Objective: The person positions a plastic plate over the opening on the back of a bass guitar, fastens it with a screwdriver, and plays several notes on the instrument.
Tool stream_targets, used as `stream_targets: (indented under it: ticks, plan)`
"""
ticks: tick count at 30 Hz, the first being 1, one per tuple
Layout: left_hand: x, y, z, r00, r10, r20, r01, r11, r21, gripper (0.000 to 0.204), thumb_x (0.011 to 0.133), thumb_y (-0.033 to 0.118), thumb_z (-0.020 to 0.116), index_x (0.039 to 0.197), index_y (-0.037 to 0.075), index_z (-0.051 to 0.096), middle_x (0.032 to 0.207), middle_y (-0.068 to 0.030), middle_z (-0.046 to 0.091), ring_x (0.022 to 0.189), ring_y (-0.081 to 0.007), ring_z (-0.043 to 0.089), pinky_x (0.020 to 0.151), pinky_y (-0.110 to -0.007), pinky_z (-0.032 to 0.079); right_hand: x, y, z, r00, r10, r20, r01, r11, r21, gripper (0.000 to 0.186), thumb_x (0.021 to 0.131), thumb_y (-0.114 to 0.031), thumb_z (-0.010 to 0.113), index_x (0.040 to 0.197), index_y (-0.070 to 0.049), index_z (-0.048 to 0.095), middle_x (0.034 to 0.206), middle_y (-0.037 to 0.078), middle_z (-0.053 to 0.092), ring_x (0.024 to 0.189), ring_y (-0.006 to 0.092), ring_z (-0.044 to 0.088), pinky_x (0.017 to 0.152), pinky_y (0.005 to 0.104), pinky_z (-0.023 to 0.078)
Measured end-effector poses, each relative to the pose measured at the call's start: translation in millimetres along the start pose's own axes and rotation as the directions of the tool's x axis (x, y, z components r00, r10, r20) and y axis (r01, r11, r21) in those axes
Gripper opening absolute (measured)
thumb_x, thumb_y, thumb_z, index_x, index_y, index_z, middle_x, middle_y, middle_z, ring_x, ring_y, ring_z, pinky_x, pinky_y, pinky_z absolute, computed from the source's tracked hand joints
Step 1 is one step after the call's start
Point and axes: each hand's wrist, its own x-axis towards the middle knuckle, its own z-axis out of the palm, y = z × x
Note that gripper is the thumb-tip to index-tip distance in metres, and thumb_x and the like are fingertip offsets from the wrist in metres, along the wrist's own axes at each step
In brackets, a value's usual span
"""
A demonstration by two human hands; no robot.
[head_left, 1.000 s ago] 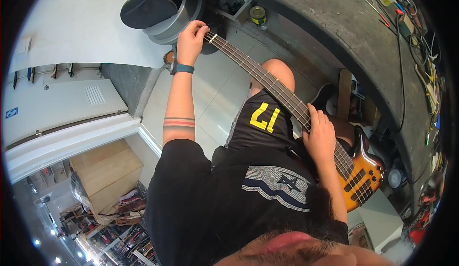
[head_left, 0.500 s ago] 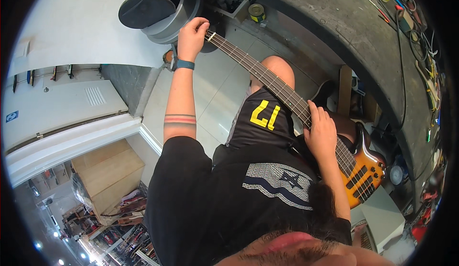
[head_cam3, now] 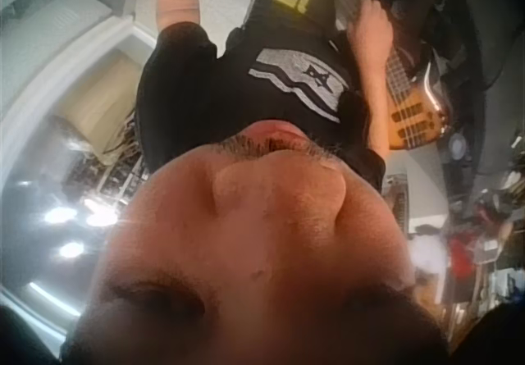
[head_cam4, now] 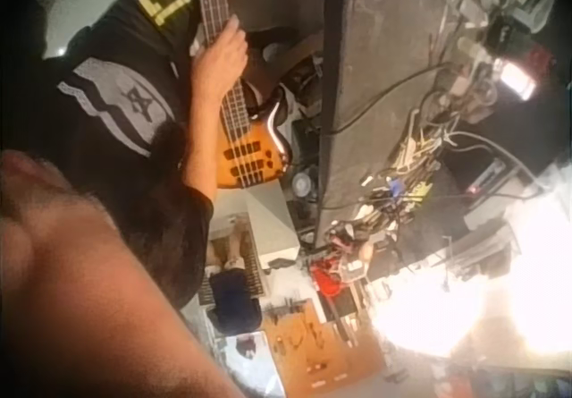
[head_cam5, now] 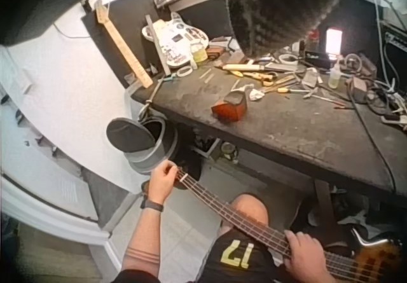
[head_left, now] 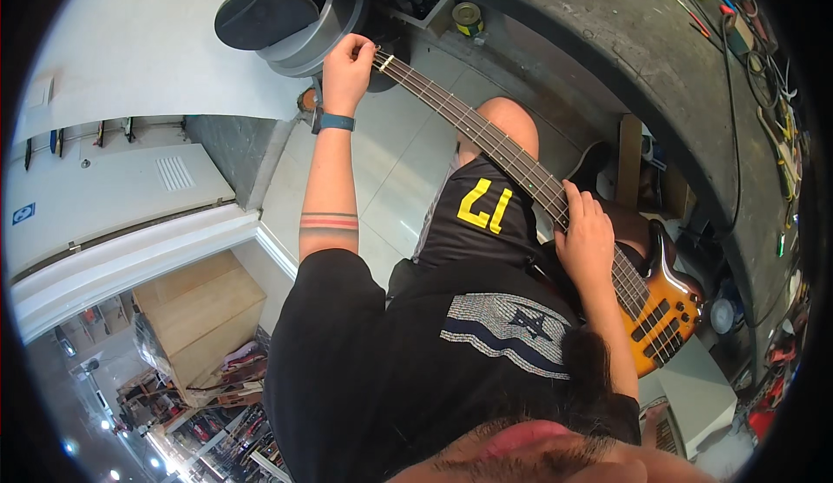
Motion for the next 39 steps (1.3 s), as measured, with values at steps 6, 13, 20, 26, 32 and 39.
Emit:
stream_targets:
  ticks: [6, 13, 20, 26, 32, 39]
  plan:
    - [5.1, 8.2, -0.5, 0.997, -0.078, -0.027, 0.082, 0.980, 0.180, 0.030, 0.108, 0.026, 0.070, 0.096, -0.001, 0.072, 0.077, -0.0054, 0.072, 0.073, -0.0129, 0.069, 0.067, -0.031, 0.051, 2.0, -0.6, 2.2, 0.999, 0.051, 0.013, -0.051, 0.998, 0.042, 0.083, 0.075, -0.010, 0.090, 0.151, -0.010, 0.056, 0.115, 0.011, 0.063, 0.106, 0.0321, 0.068, 0.087, 0.0455, 0.059]
    - [15.1, 16.9, -7.9, 0.930, -0.366, -0.035, 0.342, 0.827, 0.447, 0.056, 0.098, 0.052, 0.061, 0.102, -0.003, 0.074, 0.084, -0.0164, 0.075, 0.083, -0.0296, 0.078, 0.082, -0.043, 0.058, 1.8, -0.9, -0.4, 0.996, 0.085, -0.001, -0.084, 0.994, 0.073, 0.082, 0.072, -0.011, 0.093, 0.146, -0.011, 0.057, 0.115, 0.011, 0.064, 0.106, 0.0326, 0.069, 0.085, 0.0456, 0.061]
    - [-2.0, 46.5, 5.2, 0.786, -0.611, 0.094, 0.609, 0.791, 0.057, 0.061, 0.100, 0.051, 0.056, 0.127, -0.004, 0.061, 0.109, -0.0209, 0.074, 0.076, -0.0345, 0.079, 0.076, -0.049, 0.063, 1.3, -0.3, -0.3, 0.996, 0.091, -0.007, -0.090, 0.992, 0.087, 0.079, 0.073, -0.012, 0.093, 0.143, -0.011, 0.058, 0.115, 0.011, 0.064, 0.106, 0.0330, 0.070, 0.085, 0.0458, 0.061]
    - [1.2, 26.4, 10.2, 0.804, -0.588, 0.086, 0.593, 0.784, -0.183, 0.051, 0.100, 0.043, 0.058, 0.122, -0.003, 0.060, 0.102, -0.0186, 0.074, 0.067, -0.0299, 0.077, 0.065, -0.044, 0.063, 2.1, -0.1, -1.7, 0.996, 0.088, 0.012, -0.088, 0.991, 0.100, 0.079, 0.073, -0.012, 0.093, 0.143, -0.011, 0.057, 0.114, 0.011, 0.064, 0.106, 0.0329, 0.070, 0.085, 0.0461, 0.061]
    - [-0.3, 37.9, 14.1, 0.811, -0.585, 0.014, 0.584, 0.806, -0.097, 0.050, 0.099, 0.042, 0.060, 0.122, -0.003, 0.061, 0.093, -0.0132, 0.072, 0.064, -0.0226, 0.071, 0.063, -0.040, 0.060, 1.9, 1.2, -0.5, 0.996, 0.084, 0.004, -0.084, 0.991, 0.106, 0.078, 0.073, -0.012, 0.094, 0.142, -0.010, 0.057, 0.114, 0.011, 0.064, 0.107, 0.0325, 0.070, 0.086, 0.0464, 0.061]
    - [-2.6, 26.6, 11.5, 0.815, -0.574, -0.080, 0.575, 0.818, -0.010, 0.059, 0.097, 0.047, 0.063, 0.130, -0.003, 0.062, 0.105, -0.0135, 0.072, 0.084, -0.0253, 0.072, 0.073, -0.044, 0.061, 1.9, 2.0, -2.0, 0.996, 0.085, 0.020, -0.087, 0.989, 0.116, 0.079, 0.073, -0.012, 0.094, 0.143, -0.010, 0.057, 0.115, 0.011, 0.065, 0.107, 0.0328, 0.069, 0.088, 0.0464, 0.061]
